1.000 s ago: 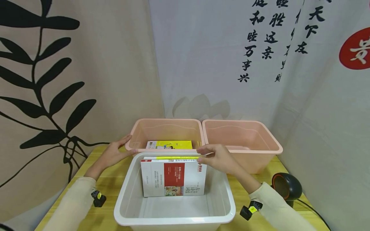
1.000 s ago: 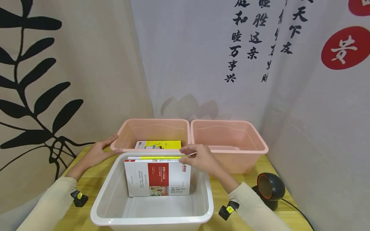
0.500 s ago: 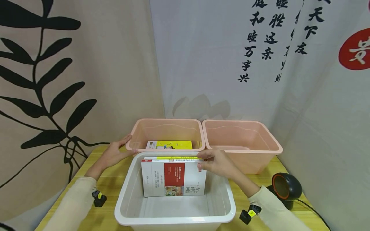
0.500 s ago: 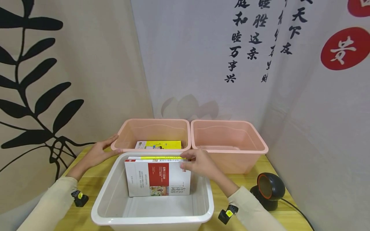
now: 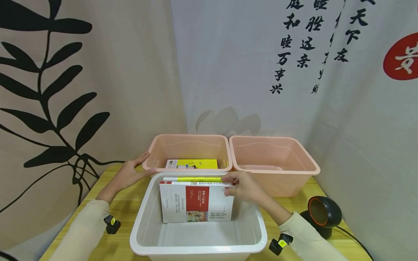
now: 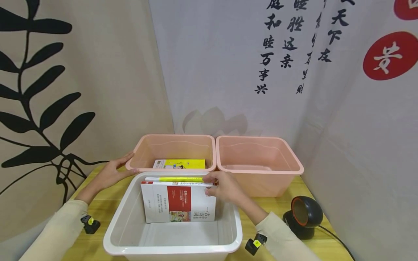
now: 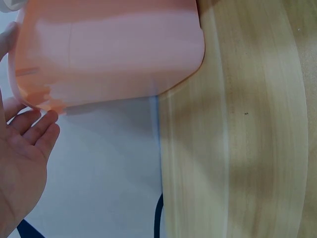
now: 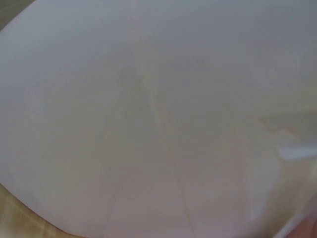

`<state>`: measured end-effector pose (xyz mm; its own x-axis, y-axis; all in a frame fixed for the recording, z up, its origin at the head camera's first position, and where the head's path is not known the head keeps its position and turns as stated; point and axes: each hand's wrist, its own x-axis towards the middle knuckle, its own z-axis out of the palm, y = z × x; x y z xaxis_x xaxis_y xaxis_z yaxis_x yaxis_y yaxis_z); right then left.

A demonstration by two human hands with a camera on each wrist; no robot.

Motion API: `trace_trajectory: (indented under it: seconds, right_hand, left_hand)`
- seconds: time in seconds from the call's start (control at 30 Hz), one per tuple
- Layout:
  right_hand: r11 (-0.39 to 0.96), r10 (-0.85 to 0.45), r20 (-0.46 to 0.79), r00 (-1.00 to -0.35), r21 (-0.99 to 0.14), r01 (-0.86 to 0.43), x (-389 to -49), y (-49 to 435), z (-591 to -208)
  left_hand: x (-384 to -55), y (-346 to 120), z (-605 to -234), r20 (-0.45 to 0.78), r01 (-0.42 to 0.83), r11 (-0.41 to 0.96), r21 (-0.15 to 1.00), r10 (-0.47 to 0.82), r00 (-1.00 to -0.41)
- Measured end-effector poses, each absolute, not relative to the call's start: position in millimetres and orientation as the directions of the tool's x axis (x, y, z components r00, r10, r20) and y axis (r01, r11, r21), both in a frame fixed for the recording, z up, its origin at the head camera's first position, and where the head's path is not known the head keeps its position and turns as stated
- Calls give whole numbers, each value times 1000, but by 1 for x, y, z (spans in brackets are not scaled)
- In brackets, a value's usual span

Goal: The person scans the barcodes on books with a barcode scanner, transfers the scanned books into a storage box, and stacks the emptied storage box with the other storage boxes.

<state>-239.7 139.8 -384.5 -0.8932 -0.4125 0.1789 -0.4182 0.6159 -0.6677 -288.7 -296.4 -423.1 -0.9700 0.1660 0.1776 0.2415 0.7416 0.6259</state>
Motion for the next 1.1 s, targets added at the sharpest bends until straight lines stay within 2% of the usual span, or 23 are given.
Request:
trace_trajectory:
  seconds: [0.23,0.43,0.67,0.93,1.1]
  right_hand:
    - [685,-411,162,-897,-595,-422,-239,137,-384]
    - [717,-464,169,-870,-505,-480,-239,137,-386]
    - [740,-519,116,-847,-436,-513,-240,137,-388]
    - [679,-557,133,-820,-495,-542,-240,140,-385]
    - [588,-557,167,-814,-613,-528,-241,145,-384]
  left_hand:
    - [-289,-295,-423,181,248,745,619,171,-968]
    - [-288,-294,-423,189,255,745,617,174,-966]
    - [-286,-295,-423,172,237,744,625,165,-971]
    - [-285,-294,-421,168,235,740,630,165,-972]
    - [-287,-295,-421,174,240,746,621,167,-970]
